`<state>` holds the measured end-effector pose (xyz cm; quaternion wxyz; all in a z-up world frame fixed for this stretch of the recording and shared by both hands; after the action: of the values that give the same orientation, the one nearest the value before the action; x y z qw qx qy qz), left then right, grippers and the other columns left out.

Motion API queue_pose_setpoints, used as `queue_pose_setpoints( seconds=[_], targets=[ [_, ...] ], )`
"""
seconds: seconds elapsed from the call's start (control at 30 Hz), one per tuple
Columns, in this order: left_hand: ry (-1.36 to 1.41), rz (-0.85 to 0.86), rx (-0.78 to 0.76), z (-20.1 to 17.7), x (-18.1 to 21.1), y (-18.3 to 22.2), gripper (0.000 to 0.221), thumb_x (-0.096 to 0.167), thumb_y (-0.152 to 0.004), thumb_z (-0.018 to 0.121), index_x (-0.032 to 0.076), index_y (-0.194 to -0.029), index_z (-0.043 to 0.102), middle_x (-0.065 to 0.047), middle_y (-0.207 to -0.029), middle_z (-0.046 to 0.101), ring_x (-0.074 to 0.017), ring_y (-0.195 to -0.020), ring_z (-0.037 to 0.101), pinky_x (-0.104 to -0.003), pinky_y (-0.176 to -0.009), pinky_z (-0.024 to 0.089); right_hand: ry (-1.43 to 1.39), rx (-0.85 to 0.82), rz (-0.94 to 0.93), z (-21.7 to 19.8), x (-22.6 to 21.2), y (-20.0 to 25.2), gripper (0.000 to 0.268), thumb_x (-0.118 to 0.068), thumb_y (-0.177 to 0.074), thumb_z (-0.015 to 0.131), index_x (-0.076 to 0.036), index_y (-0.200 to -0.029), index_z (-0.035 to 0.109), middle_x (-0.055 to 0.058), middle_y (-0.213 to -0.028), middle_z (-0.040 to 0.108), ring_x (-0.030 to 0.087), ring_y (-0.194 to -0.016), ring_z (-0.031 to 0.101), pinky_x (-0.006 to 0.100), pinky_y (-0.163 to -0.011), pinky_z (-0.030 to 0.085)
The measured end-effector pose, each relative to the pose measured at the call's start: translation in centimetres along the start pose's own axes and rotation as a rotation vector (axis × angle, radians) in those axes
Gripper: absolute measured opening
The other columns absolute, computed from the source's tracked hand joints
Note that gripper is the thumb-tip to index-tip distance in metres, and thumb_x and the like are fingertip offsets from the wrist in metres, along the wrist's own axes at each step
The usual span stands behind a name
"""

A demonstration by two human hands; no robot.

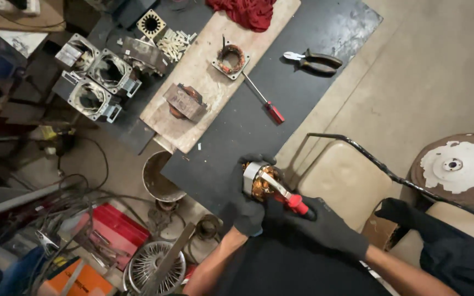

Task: Disassembling a motor stator by cutting and removing copper wires using pliers on a workbench.

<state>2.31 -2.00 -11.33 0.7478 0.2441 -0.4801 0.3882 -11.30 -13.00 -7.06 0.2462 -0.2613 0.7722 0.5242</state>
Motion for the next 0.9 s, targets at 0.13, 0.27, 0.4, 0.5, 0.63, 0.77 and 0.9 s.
queue_pose_setpoints(
  seconds=[0.13,0.27,0.4,0.5,0.63,0.77,0.9],
  targets=[
    [-0.088,-0.031,-0.010,-1.4,-3.5,-2.0,0.064,0.035,-0.064,0.084,0.009,-0.118,0.061,-0.014,-0.109,0.070,-0.0251,-0.101,0.069,-0.032,-0.088,0.058,-0.157,0.009,-0.129,1.3,2.9,-3.0,0.022,-0.032,-0.087,0.078,-0.014,-0.082,0.067,0.000,-0.065,0.060,0.010,-0.065,0.051,0.031,-0.062,0.045],
    [-0.186,-0.055,0.001,-3.4,-6.7,-5.1,0.078,0.034,-0.054,0.096,0.010,-0.120,0.063,-0.013,-0.109,0.073,-0.0249,-0.099,0.073,-0.030,-0.086,0.061,-0.211,-0.043,-0.078,0.2,3.6,-4.3,0.018,-0.031,-0.088,0.074,-0.014,-0.084,0.075,-0.001,-0.065,0.069,0.011,-0.063,0.058,0.030,-0.064,0.052],
    [-0.240,-0.083,-0.034,-5.5,-9.1,-5.1,0.087,0.034,-0.048,0.105,0.011,-0.122,0.065,-0.012,-0.109,0.076,-0.0248,-0.097,0.075,-0.029,-0.085,0.063,-0.249,-0.076,0.015,-1.8,0.6,-4.1,0.043,-0.025,-0.085,0.074,-0.010,-0.125,0.071,0.015,-0.085,0.079,0.020,-0.068,0.066,0.036,-0.058,0.058],
    [0.378,-0.356,-0.090,-5.5,-9.9,-4.0,0.079,0.038,-0.093,0.072,0.004,-0.153,0.036,-0.032,-0.136,0.059,-0.0346,-0.111,0.069,-0.043,-0.089,0.061,-0.271,-0.103,0.014,-2.5,3.7,-5.5,0.050,-0.022,-0.087,0.073,-0.015,-0.136,0.066,0.012,-0.088,0.080,0.017,-0.068,0.073,0.027,-0.055,0.061],
    [-0.155,-0.284,-0.543,-2.4,-5.5,-3.7,0.114,0.039,-0.076,0.091,0.008,-0.164,0.026,-0.023,-0.162,0.035,-0.0336,-0.147,0.034,-0.055,-0.122,0.027,0.531,-0.089,-0.267,-4.7,-0.9,-3.9,0.054,-0.021,-0.091,0.060,-0.028,-0.144,0.052,0.015,-0.100,0.071,0.037,-0.089,0.072,0.053,-0.072,0.060],
    [-0.841,-0.118,-0.949,-0.7,-5.6,-4.8,0.122,0.060,-0.063,0.088,0.005,-0.158,0.036,-0.029,-0.158,0.040,-0.0467,-0.148,0.035,-0.053,-0.124,0.027,1.138,-0.071,-0.435,-3.7,2.1,-7.3,0.047,-0.050,-0.095,0.056,-0.030,-0.137,0.052,0.008,-0.099,0.063,0.034,-0.091,0.064,0.053,-0.075,0.060],
    [-1.107,-0.083,-0.913,-2.1,-18.1,-1.2,0.104,0.024,-0.072,0.085,0.026,-0.162,0.033,-0.011,-0.152,0.053,-0.0279,-0.138,0.053,-0.037,-0.116,0.046,1.425,-0.092,-0.562,-1.6,2.4,-9.6,0.034,-0.044,-0.096,0.053,-0.031,-0.127,0.054,0.003,-0.088,0.061,0.030,-0.082,0.064,0.048,-0.066,0.058]
  ],
)
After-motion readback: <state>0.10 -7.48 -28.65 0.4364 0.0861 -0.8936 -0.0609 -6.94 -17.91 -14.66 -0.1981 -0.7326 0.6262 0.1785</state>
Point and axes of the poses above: each hand's wrist, its own y-axis away from the middle knuckle, its own z-axis out of the palm, x = y × z, the point moved 8 cm from there along -y, towards the middle knuckle
